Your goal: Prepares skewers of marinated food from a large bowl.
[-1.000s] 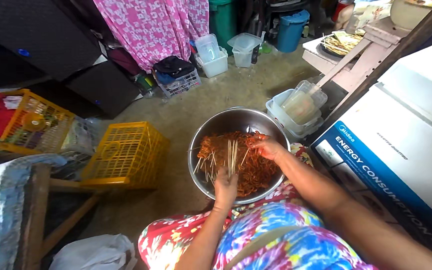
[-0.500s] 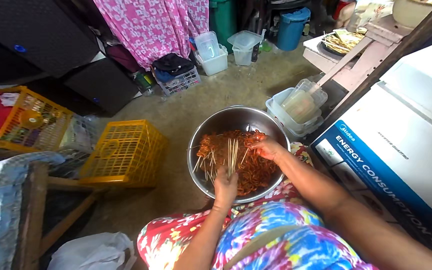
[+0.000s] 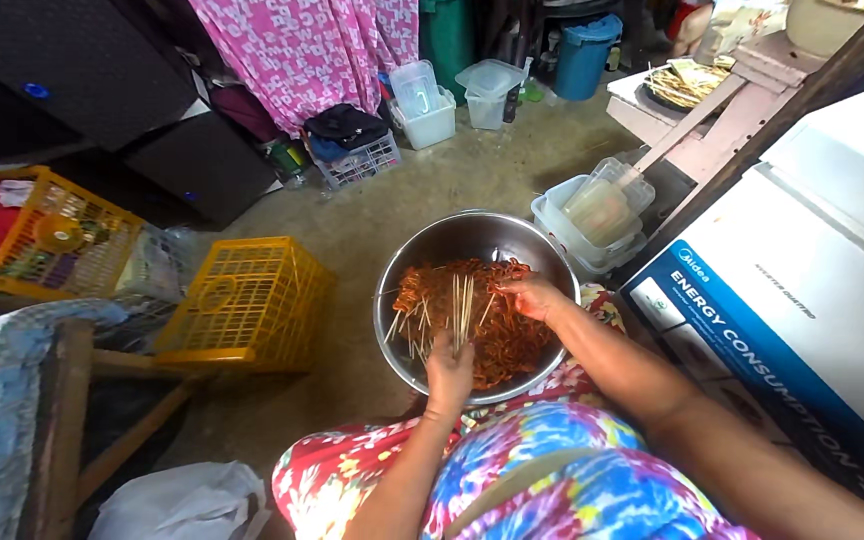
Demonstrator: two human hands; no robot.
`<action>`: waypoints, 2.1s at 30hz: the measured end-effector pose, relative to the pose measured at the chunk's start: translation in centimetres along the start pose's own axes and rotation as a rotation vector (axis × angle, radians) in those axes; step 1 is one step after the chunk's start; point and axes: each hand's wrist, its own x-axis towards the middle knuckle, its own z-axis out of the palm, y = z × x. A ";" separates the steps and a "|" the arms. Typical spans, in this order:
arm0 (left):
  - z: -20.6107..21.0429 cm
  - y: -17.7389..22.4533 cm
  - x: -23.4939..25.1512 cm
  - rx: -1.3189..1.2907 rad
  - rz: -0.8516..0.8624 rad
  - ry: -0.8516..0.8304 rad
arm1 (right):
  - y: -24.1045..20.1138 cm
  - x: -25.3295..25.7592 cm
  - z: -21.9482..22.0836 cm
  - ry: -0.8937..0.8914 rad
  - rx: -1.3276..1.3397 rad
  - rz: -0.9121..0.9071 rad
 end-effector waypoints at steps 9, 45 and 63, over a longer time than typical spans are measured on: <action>0.0 0.0 0.0 -0.034 0.003 0.013 | 0.1 -0.6 0.4 -0.065 0.056 0.070; -0.3 -0.2 0.3 -0.077 -0.040 -0.061 | 0.3 0.2 -0.4 -0.006 0.013 -0.099; -0.3 -0.1 0.3 -0.107 -0.032 -0.051 | 0.3 0.2 -0.2 -0.011 0.125 -0.099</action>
